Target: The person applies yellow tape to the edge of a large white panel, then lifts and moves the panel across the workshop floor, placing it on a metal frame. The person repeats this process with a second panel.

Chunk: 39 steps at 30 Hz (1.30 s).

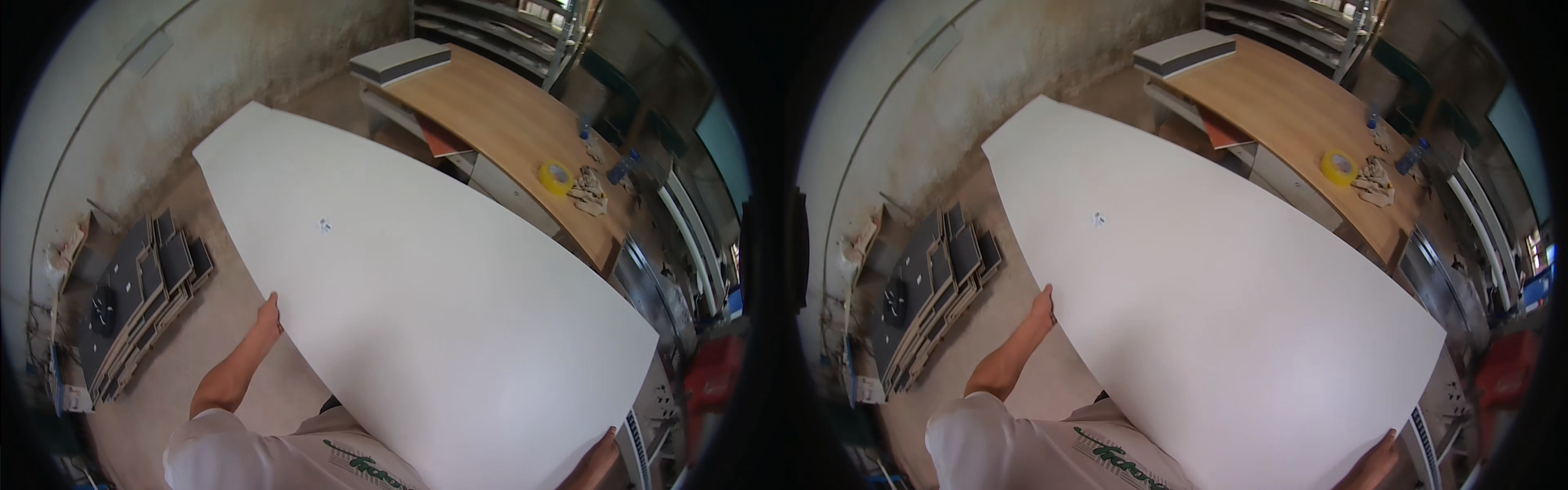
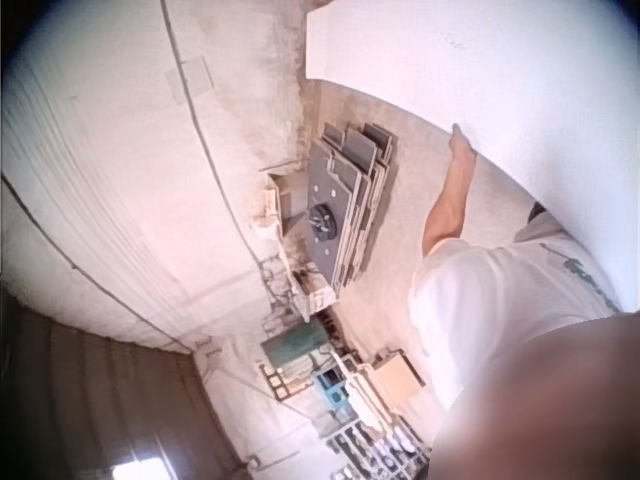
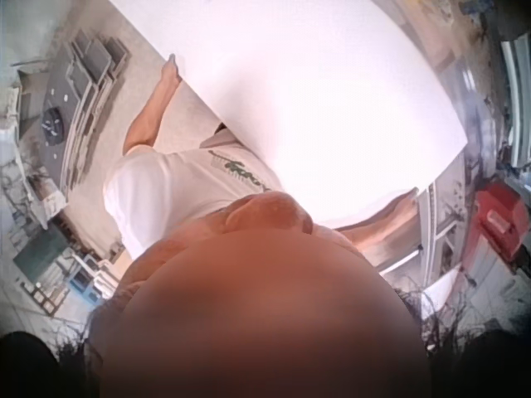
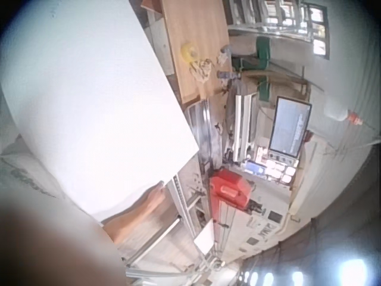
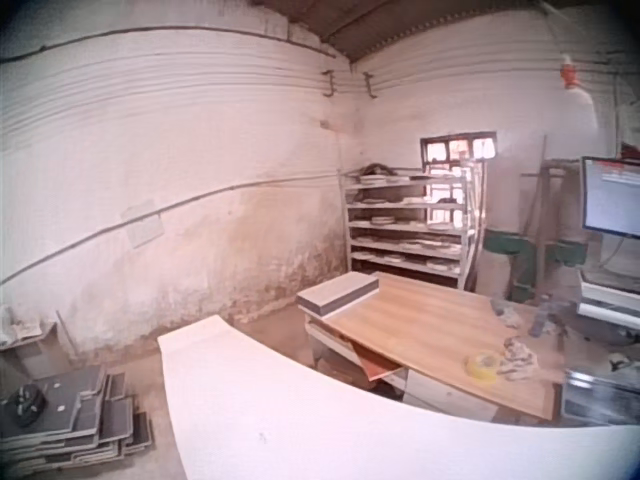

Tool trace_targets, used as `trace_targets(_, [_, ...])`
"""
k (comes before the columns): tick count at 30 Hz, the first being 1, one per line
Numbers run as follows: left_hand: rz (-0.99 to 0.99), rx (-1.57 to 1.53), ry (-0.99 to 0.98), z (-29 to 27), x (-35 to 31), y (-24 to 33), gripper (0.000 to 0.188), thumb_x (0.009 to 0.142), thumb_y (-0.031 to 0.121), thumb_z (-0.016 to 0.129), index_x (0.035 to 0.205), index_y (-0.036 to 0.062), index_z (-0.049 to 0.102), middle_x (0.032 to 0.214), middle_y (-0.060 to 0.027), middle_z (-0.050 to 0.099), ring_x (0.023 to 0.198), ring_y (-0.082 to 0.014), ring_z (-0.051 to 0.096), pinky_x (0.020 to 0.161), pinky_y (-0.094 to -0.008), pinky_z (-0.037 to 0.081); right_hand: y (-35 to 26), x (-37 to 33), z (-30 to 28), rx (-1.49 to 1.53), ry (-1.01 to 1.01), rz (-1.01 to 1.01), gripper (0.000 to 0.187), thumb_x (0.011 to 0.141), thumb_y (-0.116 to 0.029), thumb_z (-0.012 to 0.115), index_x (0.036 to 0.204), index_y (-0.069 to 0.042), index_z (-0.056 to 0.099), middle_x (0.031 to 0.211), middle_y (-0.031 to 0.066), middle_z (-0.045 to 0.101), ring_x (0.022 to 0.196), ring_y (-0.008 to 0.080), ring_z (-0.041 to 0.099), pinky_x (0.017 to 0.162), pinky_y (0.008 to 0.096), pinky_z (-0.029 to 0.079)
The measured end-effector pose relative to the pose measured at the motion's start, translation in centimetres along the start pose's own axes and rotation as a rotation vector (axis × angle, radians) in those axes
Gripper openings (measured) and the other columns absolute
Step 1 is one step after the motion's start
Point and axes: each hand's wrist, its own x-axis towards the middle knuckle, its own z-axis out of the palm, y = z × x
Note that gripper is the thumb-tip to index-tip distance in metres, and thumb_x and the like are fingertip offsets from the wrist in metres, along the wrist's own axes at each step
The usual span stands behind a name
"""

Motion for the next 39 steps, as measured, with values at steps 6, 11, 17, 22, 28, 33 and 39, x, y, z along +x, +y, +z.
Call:
trace_targets(6, [-0.017, 0.115, -0.074, 0.3, -7.7, -5.3, 0.036, 0.102, 0.054, 0.049, 0.085, 0.0227, 0.054, 0.058, 0.0073, 0.037, 0.042, -0.0094, 0.027, 0.038, -0.0257, 0.022, 4.8, 1.0, -8.2, -0.089, -0.031, -0.124, 0.061, 0.109, -0.043, 0.049, 0.107, 0.015, 0.066, 0.091, 0.017, 0.071, 0.079, 0.0209, 0.062, 0.073, 0.0367, 0.05])
trace_targets(11, [0.035, 0.064, -0.16, 1.8, -11.3, -10.0, 0.037, 0.103, 0.055, 0.048, 0.094, 0.021, 0.059, 0.064, 0.0058, 0.05, 0.043, -0.0089, 0.036, 0.036, -0.028, 0.031, 9.9, 2.1, -13.4, 0.103, 0.082, -0.108, 0.056, 0.109, -0.041, 0.049, 0.107, 0.013, 0.065, 0.096, 0.0153, 0.07, 0.083, 0.0188, 0.061, 0.075, 0.035, 0.05])
trace_targets(17, [0.163, -0.045, -0.262, 3.3, -13.7, -10.6, 0.045, 0.104, 0.053, 0.048, 0.122, 0.0139, 0.061, 0.104, -0.0035, 0.072, 0.076, -0.0154, 0.069, 0.052, -0.0264, 0.051, 16.4, 1.2, -17.3, 0.23, 0.123, -0.034, 0.058, 0.108, -0.043, 0.051, 0.11, 0.013, 0.068, 0.097, 0.0157, 0.074, 0.085, 0.0188, 0.064, 0.078, 0.0329, 0.052])
trace_targets(22, [0.269, 0.133, -0.326, 5.4, -14.3, -9.8, 0.047, 0.103, 0.052, 0.051, 0.127, 0.0123, 0.059, 0.113, -0.004, 0.07, 0.085, -0.0171, 0.07, 0.058, -0.0293, 0.054, 22.1, 0.3, -18.3, 0.034, 0.153, -0.092, 0.062, 0.106, -0.046, 0.052, 0.107, 0.013, 0.069, 0.094, 0.0247, 0.074, 0.083, 0.0301, 0.068, 0.079, 0.0421, 0.054])
trace_targets(28, [0.298, 0.269, -0.295, 10.8, -15.5, -10.7, 0.045, 0.102, 0.052, 0.056, 0.118, 0.0104, 0.061, 0.097, -0.0032, 0.067, 0.072, -0.0162, 0.065, 0.049, -0.0298, 0.047, 25.8, 0.9, -19.5, -0.245, 0.151, 0.227, 0.07, 0.103, -0.054, 0.052, 0.115, 0.013, 0.068, 0.105, 0.0254, 0.074, 0.099, 0.033, 0.07, 0.09, 0.0431, 0.053])
trace_targets(33, [0.268, 0.094, -0.553, 16.3, -16.0, -12.3, 0.048, 0.107, 0.043, 0.047, 0.131, 0.0034, 0.058, 0.119, -0.0096, 0.071, 0.097, -0.0221, 0.072, 0.076, -0.0346, 0.06, 27.8, 3.8, -19.6, -0.254, 0.239, 0.351, 0.07, 0.102, -0.054, 0.051, 0.122, 0.012, 0.067, 0.115, 0.0283, 0.072, 0.11, 0.0367, 0.068, 0.099, 0.044, 0.05])
trace_targets(39, [0.256, 0.247, -0.349, 24.4, -19.3, -12.5, 0.035, 0.102, 0.05, 0.056, 0.097, 0.0153, 0.057, 0.066, 0.0028, 0.054, 0.043, -0.0101, 0.04, 0.038, -0.0266, 0.025, 26.5, 17.4, -18.8, -0.237, 0.219, 0.197, 0.067, 0.1, -0.052, 0.057, 0.116, 0.011, 0.07, 0.106, 0.0243, 0.075, 0.104, 0.0319, 0.07, 0.094, 0.0422, 0.051])
